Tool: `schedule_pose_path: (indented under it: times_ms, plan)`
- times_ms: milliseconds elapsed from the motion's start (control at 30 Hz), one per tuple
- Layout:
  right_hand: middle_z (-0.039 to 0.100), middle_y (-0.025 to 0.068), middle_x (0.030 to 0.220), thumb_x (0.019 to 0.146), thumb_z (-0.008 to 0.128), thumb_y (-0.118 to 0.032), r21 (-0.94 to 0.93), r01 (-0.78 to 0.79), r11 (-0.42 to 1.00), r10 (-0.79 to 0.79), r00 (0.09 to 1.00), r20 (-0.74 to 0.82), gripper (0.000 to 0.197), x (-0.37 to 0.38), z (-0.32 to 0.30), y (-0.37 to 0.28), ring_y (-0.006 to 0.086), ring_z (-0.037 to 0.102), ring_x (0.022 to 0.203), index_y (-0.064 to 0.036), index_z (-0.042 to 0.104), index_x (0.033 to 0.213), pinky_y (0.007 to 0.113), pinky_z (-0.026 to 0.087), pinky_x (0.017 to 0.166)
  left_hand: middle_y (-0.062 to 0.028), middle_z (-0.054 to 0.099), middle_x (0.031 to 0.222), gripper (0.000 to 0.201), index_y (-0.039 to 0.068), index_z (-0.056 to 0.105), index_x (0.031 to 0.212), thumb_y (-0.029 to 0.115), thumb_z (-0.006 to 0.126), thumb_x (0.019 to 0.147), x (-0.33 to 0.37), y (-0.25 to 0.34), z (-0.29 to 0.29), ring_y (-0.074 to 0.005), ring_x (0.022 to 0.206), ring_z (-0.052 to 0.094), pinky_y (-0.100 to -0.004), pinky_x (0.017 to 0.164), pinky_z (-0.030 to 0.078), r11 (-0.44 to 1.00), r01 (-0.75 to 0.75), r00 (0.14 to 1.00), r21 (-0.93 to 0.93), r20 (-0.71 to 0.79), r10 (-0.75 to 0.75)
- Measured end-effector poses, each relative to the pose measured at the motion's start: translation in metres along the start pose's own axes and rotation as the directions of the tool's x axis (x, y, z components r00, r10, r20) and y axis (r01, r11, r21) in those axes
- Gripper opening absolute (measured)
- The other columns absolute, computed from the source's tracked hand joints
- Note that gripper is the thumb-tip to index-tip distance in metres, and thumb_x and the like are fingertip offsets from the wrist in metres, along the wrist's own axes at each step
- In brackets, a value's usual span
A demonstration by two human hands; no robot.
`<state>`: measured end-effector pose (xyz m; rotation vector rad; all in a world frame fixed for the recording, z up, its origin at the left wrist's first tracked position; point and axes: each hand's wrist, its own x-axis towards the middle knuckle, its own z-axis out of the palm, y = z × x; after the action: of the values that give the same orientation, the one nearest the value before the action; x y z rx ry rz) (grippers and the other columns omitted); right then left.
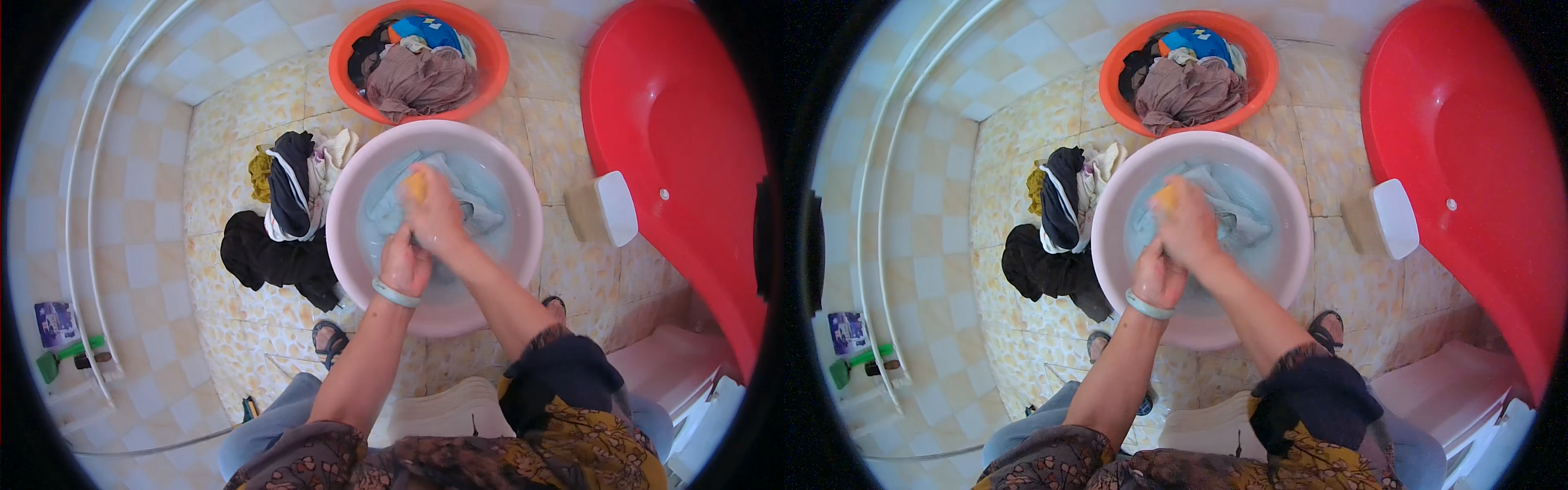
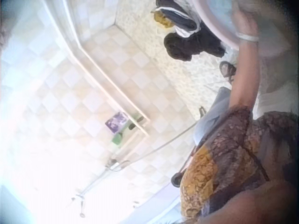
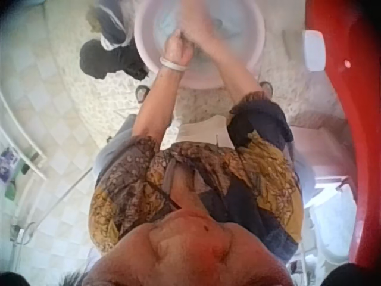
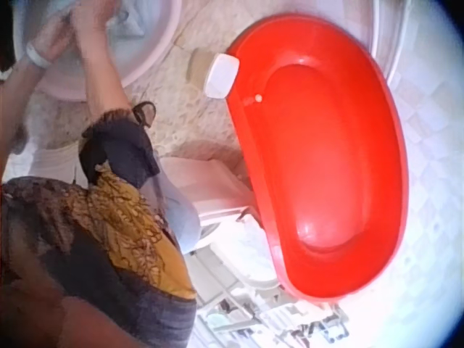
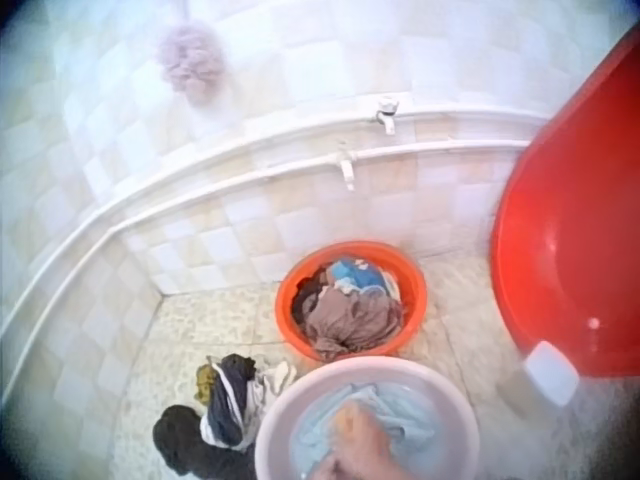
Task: Hand-washing a light-blue garment in a basin with soap and water.
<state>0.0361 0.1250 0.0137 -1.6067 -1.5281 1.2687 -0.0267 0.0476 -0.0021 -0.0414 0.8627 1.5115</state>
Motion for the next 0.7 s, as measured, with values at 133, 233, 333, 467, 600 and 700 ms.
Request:
schedule_pose_path:
  times_ms: [133, 233, 333, 467, 600, 700]
  plan:
    - [0.053, 0.0184, 0.103, 0.083, 0.058, -0.029, -0.073, 0.673, 0.736, -0.667, 0.739, 0.092, 0.043, -0.043, 0.012, -0.013, 0.0396, 0.051, 0.099, -0.0115, 0.048, 0.121, 0.045, 0.041, 0.086, -0.0105, 0.056, 0.115, 0.033, 0.000, 0.047, 0.121, 0.012, 0.048, 0.089, 0.004, 0.000, -0.017, -0.0201, 0.105, 0.056, -0.0329, 0.093, 0.043, 0.979, -0.158, 0.935, -0.128, 0.298, 0.190]
    - [0.052, 0.0188, 0.103, 0.083, 0.059, -0.028, -0.149, 0.453, 0.879, -0.457, 0.890, 0.009, 0.044, -0.010, 0.005, 0.002, 0.0384, 0.051, 0.099, -0.0098, 0.047, 0.121, 0.044, 0.041, 0.087, -0.0096, 0.053, 0.123, 0.038, 0.003, 0.045, 0.124, 0.022, 0.046, 0.091, 0.000, -0.006, -0.019, -0.0210, 0.112, 0.052, -0.0369, 0.095, 0.041, 0.991, 0.098, 0.991, 0.091, 0.077, -0.105]
    - [0.052, 0.0180, 0.104, 0.082, 0.059, -0.026, -0.069, 0.122, 0.990, -0.122, 0.992, 0.014, 0.044, 0.004, 0.002, 0.001, 0.0377, 0.051, 0.100, -0.0098, 0.048, 0.120, 0.046, 0.040, 0.087, -0.0099, 0.052, 0.124, 0.037, 0.003, 0.045, 0.123, 0.021, 0.045, 0.091, -0.003, -0.005, 0.003, -0.0225, 0.112, 0.051, -0.0383, 0.091, 0.045, 0.996, -0.088, 0.995, 0.030, 0.043, 0.086]
    - [0.052, 0.0188, 0.104, 0.084, 0.056, -0.030, -0.133, 0.703, 0.698, -0.680, 0.710, 0.182, 0.044, -0.044, 0.015, -0.009, 0.0398, 0.051, 0.100, -0.0095, 0.047, 0.123, 0.047, 0.041, 0.084, -0.0091, 0.053, 0.124, 0.035, 0.002, 0.045, 0.124, 0.018, 0.043, 0.092, -0.006, 0.010, -0.023, -0.0223, 0.113, 0.051, -0.0383, 0.093, 0.043, 0.994, 0.099, 0.992, -0.053, 0.078, -0.095]
    - [0.050, 0.0200, 0.107, 0.086, 0.053, -0.028, -0.300, 0.427, 0.853, -0.407, 0.904, 0.131, 0.038, -0.025, 0.013, -0.008, 0.0403, 0.052, 0.092, -0.0080, 0.048, 0.119, 0.043, 0.042, 0.084, -0.0102, 0.052, 0.125, 0.037, 0.001, 0.044, 0.125, 0.017, 0.045, 0.092, -0.007, 0.002, -0.019, -0.0239, 0.115, 0.050, -0.0382, 0.098, 0.039, 0.997, 0.048, 0.997, -0.066, 0.069, -0.043]
    - [0.054, 0.0149, 0.101, 0.085, 0.057, -0.031, -0.103, 0.072, 0.992, -0.082, 0.992, -0.096, 0.041, 0.027, -0.003, 0.024, 0.0335, 0.055, 0.090, -0.0103, 0.049, 0.120, 0.045, 0.043, 0.080, -0.0110, 0.051, 0.127, 0.038, 0.000, 0.043, 0.126, 0.017, 0.045, 0.091, -0.014, 0.008, 0.003, -0.0249, 0.117, 0.048, -0.0386, 0.101, 0.037, 0.993, 0.046, 0.994, -0.111, 0.105, -0.035]
